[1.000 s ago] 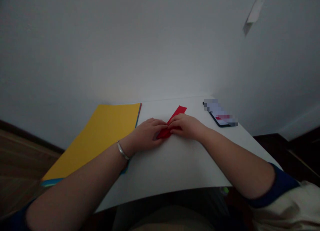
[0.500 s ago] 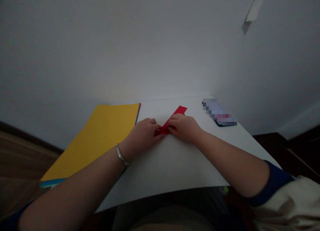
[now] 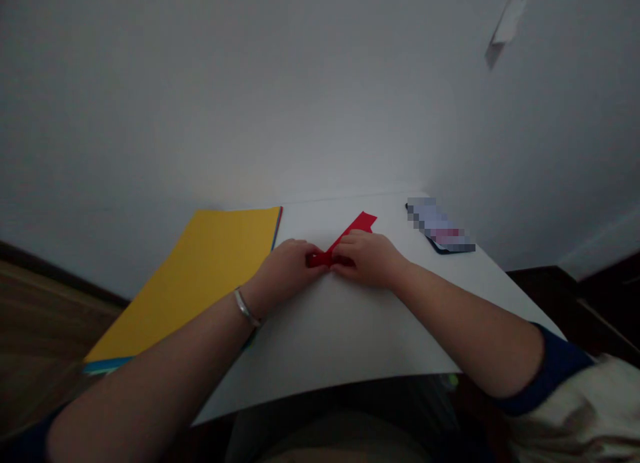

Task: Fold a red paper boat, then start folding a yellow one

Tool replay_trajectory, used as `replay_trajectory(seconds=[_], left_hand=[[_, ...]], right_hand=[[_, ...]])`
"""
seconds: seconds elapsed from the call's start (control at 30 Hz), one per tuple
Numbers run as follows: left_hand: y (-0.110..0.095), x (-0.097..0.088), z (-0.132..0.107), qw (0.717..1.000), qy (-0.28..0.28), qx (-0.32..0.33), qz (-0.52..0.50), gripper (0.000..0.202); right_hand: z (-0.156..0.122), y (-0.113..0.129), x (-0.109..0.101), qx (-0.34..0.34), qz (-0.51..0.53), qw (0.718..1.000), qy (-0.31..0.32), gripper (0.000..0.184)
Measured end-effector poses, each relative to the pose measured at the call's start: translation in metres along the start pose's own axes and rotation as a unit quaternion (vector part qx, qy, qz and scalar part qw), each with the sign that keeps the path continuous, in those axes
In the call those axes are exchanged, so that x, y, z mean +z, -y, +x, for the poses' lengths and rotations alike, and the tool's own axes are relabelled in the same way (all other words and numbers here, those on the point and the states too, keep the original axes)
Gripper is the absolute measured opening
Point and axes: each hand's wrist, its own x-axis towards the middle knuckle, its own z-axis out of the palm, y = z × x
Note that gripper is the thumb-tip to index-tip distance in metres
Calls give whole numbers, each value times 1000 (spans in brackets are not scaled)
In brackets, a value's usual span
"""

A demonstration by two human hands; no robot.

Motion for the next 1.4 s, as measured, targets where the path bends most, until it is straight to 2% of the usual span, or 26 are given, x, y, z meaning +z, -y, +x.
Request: replay_trajectory(seconds=[0.3,0.47,0.63,0.9,1.0,1.17,1.4], left_hand=[[-1,-4,1,998,7,-60,-1,30],[0,-5,1,997,29,-68,8,31],[0,-8,0,997,40,-70,17,29],[1,-12,-2,994,51,-98,25,29],[1,-13,-3,994,50,-94,29,27],[1,-14,-2,994,50,-86,44,27],[0,-15,-3,992,51,-73,83,27]], right_hand=[[1,5,7,48,29,998,-33,18],[1,4,10,79,77,993,-42,13],[3,2,11,87,81,992,-37,13],[2,5,8,54,15,998,-35,15],[2,7,7,20,-1,999,-34,14],[2,8,8,-37,13,999,-21,19],[2,8,10,-43,23,998,-30,24]])
